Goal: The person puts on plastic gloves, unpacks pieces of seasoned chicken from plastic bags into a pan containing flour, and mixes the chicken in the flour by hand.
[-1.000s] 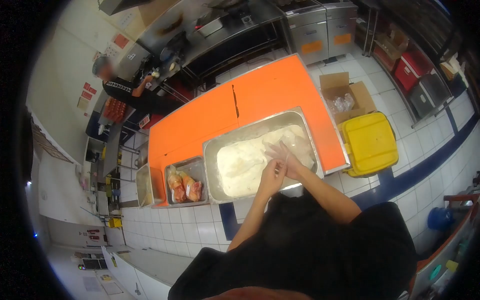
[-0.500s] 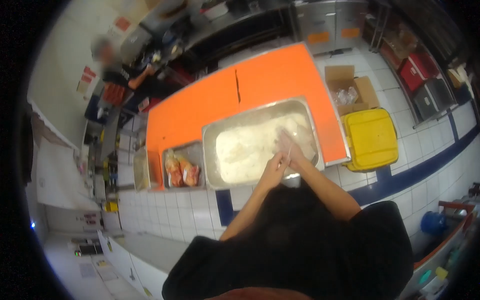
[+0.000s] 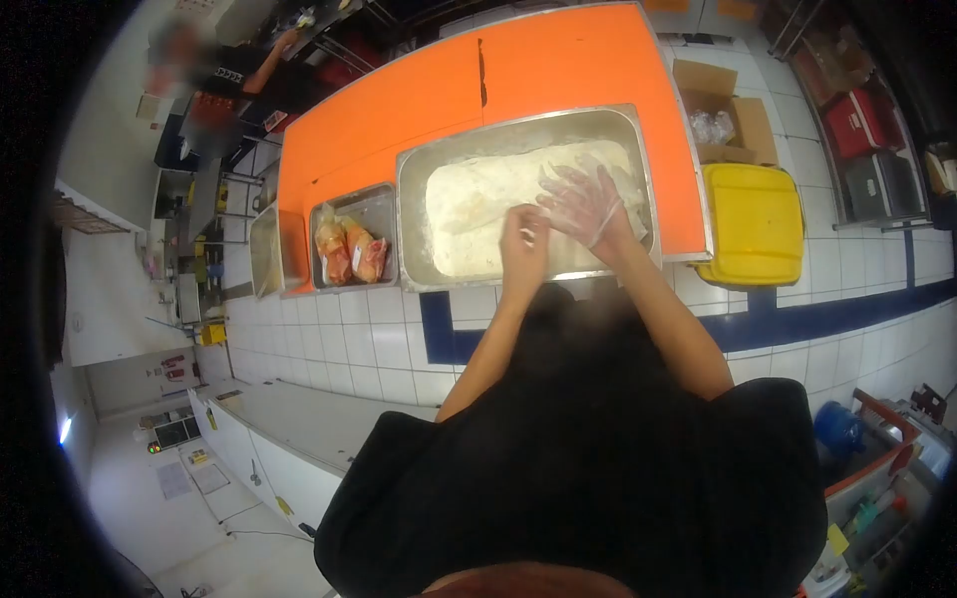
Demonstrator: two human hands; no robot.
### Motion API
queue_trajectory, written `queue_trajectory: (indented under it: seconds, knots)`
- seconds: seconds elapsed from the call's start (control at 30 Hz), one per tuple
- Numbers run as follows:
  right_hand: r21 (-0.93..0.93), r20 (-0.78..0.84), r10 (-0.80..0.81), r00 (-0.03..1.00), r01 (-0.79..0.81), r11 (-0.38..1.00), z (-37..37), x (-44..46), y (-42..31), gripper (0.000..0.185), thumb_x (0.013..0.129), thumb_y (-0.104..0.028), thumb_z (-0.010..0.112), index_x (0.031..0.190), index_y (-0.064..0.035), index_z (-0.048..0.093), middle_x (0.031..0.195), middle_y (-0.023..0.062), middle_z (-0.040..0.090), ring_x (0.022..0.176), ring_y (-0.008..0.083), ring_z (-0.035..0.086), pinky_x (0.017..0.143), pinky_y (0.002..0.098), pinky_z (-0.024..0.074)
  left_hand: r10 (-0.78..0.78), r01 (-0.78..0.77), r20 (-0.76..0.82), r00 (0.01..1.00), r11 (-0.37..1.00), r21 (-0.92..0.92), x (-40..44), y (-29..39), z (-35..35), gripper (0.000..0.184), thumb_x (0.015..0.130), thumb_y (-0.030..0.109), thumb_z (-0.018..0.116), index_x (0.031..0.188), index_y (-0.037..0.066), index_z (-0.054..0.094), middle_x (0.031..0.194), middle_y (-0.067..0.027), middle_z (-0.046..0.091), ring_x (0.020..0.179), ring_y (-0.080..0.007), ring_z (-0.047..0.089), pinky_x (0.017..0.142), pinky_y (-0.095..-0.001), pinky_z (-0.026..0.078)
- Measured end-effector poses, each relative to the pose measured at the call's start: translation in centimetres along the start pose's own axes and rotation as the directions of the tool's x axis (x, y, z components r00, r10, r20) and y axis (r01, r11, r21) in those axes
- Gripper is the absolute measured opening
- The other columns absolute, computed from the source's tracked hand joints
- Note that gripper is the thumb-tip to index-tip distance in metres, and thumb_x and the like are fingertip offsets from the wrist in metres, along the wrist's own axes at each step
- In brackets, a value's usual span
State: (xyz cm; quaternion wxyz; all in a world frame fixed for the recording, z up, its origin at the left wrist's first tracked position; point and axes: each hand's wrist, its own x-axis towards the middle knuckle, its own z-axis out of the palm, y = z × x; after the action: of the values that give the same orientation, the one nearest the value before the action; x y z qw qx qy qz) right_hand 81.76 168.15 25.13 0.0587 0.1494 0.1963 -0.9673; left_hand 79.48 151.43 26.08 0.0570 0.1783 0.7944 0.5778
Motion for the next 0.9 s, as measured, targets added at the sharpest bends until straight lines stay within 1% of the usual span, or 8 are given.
queue_trajectory:
  seconds: [0.03,0.17,0.23,0.3,0.53,0.63,0.73,0.9]
  knots:
    - [0.002,-0.001,0.002,1.0,-0.002,1.0,0.3,-0.3,-0.2,0.076,0.105,-0.068,0.032,0.154,-0.0109,0.042,0.154,0.017,0.051,0.134,0.0378,0.055,0.109,0.0534,0.0466,-0.047,0.06,-0.156,0.987,0.995,0.082,0.3,-0.4,-0.5,0.024,0.101,0.022,0.064,0.115,0.003,0.062,0.105,-0.0098,0.069,0.096,-0.0195,0.063,0.081,-0.035,0.049]
    - [-0.045,0.101,0.041,0.994,-0.037,0.998,0.4,-0.6,-0.5,0.075,0.106,-0.067,0.031,0.154,-0.0107,0.043,0.154,0.0169,0.051,0.135,0.0371,0.055,0.109,0.0526,0.0487,-0.318,0.297,-0.14,0.938,0.943,-0.153,1.7,-1.4,-2.0,0.027,0.103,0.026,0.063,0.117,0.004,0.066,0.104,-0.0071,0.071,0.097,-0.0157,0.062,0.081,-0.0315,0.048]
    - [-0.05,0.15,0.044,0.988,-0.037,0.998,0.6,-0.6,-0.6,0.074,0.106,-0.066,0.03,0.154,-0.0109,0.043,0.155,0.017,0.05,0.136,0.0368,0.055,0.108,0.052,0.0499,-0.456,0.498,0.208,0.865,0.829,-0.253,2.5,-1.2,-3.0,0.03,0.104,0.031,0.064,0.116,0.004,0.069,0.102,-0.0055,0.071,0.098,-0.0117,0.061,0.081,-0.0296,0.048]
    - [-0.085,0.096,0.068,0.993,-0.06,0.995,0.7,-0.8,-0.6,0.073,0.107,-0.065,0.029,0.154,-0.0114,0.043,0.155,0.017,0.05,0.137,0.0374,0.055,0.105,0.0505,0.0521,-0.398,0.432,0.189,0.898,0.879,-0.201,2.4,-1.4,-2.9,0.03,0.105,0.032,0.06,0.111,0.004,0.069,0.101,-0.0054,0.069,0.098,-0.0143,0.062,0.085,-0.0337,0.05]
    - [-0.072,0.158,0.11,0.981,-0.099,0.992,0.0,-0.8,-0.8,0.075,0.106,-0.068,0.031,0.154,-0.0113,0.044,0.155,0.0168,0.05,0.137,0.0393,0.054,0.104,0.0517,0.0525,-0.324,0.34,0.139,0.936,0.933,-0.12,2.4,-3.2,-3.0,0.026,0.107,0.026,0.058,0.106,0.001,0.066,0.09,-0.0032,0.065,0.08,-0.0108,0.056,0.073,-0.0265,0.046]
    - [-0.084,0.17,0.132,0.977,-0.119,0.989,0.0,-0.8,-0.9,0.078,0.104,-0.071,0.032,0.155,-0.0123,0.044,0.156,0.0166,0.049,0.138,0.0389,0.053,0.108,0.0553,0.0475,-0.329,0.337,0.085,0.94,0.936,-0.104,2.3,-4.4,-3.1,0.026,0.108,0.026,0.054,0.112,0.001,0.062,0.093,-0.0052,0.064,0.082,-0.0119,0.058,0.073,-0.0274,0.047]
    - [-0.037,0.188,0.17,0.967,-0.166,0.985,-0.1,-0.7,-1.0,0.086,0.099,-0.078,0.031,0.157,-0.0141,0.043,0.16,0.0168,0.044,0.145,0.0377,0.044,0.116,0.0661,0.0296,-0.409,0.407,0.027,0.912,0.897,-0.172,2.5,-4.8,-3.5,0.028,0.109,0.027,0.052,0.115,0.001,0.059,0.099,-0.0083,0.065,0.085,-0.016,0.062,0.076,-0.031,0.051]
    - [0.022,0.295,0.168,0.941,-0.182,0.983,-0.8,-0.7,-0.8,0.091,0.096,-0.081,0.033,0.164,-0.0213,0.031,0.165,0.0143,0.035,0.148,0.0382,0.038,0.114,0.0705,0.0311,-0.299,0.298,0.011,0.954,0.945,-0.133,2.5,-4.4,-3.7,0.026,0.108,0.025,0.053,0.117,0.001,0.06,0.105,-0.0128,0.068,0.092,-0.0208,0.066,0.083,-0.034,0.053]
